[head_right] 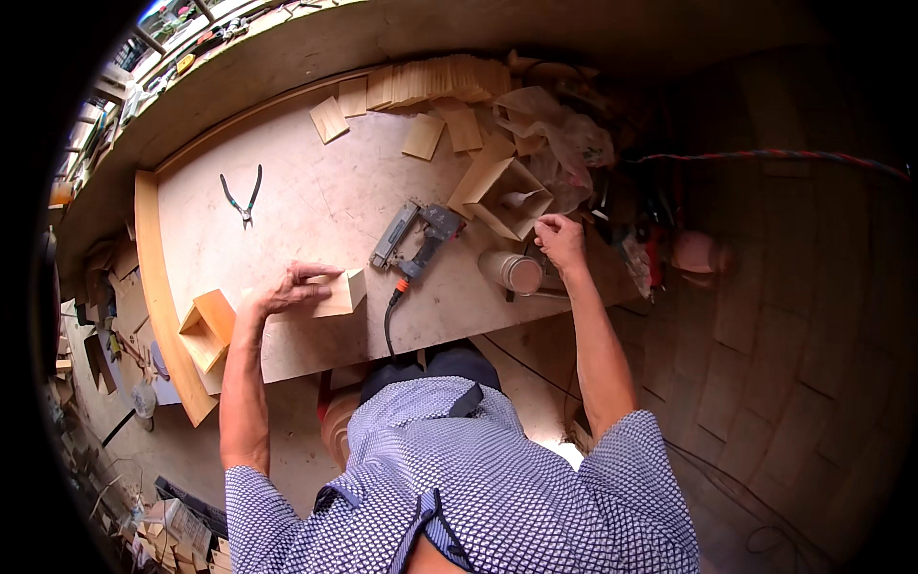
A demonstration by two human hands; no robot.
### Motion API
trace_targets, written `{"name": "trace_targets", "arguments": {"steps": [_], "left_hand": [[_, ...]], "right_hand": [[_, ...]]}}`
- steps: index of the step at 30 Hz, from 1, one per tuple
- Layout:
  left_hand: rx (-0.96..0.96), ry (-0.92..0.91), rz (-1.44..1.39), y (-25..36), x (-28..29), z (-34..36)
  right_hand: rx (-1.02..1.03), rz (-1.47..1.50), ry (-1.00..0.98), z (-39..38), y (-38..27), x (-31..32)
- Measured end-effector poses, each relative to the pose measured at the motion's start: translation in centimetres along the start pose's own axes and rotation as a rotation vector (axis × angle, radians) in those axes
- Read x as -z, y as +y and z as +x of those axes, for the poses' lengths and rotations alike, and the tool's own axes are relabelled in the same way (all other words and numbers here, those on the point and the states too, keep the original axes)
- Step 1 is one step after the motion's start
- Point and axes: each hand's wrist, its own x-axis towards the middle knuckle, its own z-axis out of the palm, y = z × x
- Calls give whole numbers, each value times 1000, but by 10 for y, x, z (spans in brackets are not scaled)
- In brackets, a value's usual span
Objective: The person applies glue to a wooden joint, assembles a wooden box with a nail gun, and sands a wooden board using a power sander.
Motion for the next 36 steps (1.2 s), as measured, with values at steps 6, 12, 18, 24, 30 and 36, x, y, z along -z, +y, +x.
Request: {"name": "trace_targets", "arguments": {"steps": [6,12,18,24,30,36], "left_hand": [[-61,91,355,26,4,1],[-146,368,419,36,-17,-10],[-260,769,460,54,-38,-15],[-280,991,196,67,-63,-9],[-339,960,-160,107,-93,28],[-421,797,-423,135,-112,48]], "right_hand": [[121,-161,13,71,35,-26],[79,-205,-135,87,11,-36],[-95,-88,-167,101,5,-61],[3,24,-80,89,-40,-37],[432,45,-10,16,-123,-29],[621,-173,-546,-92,-141,-120]]}}
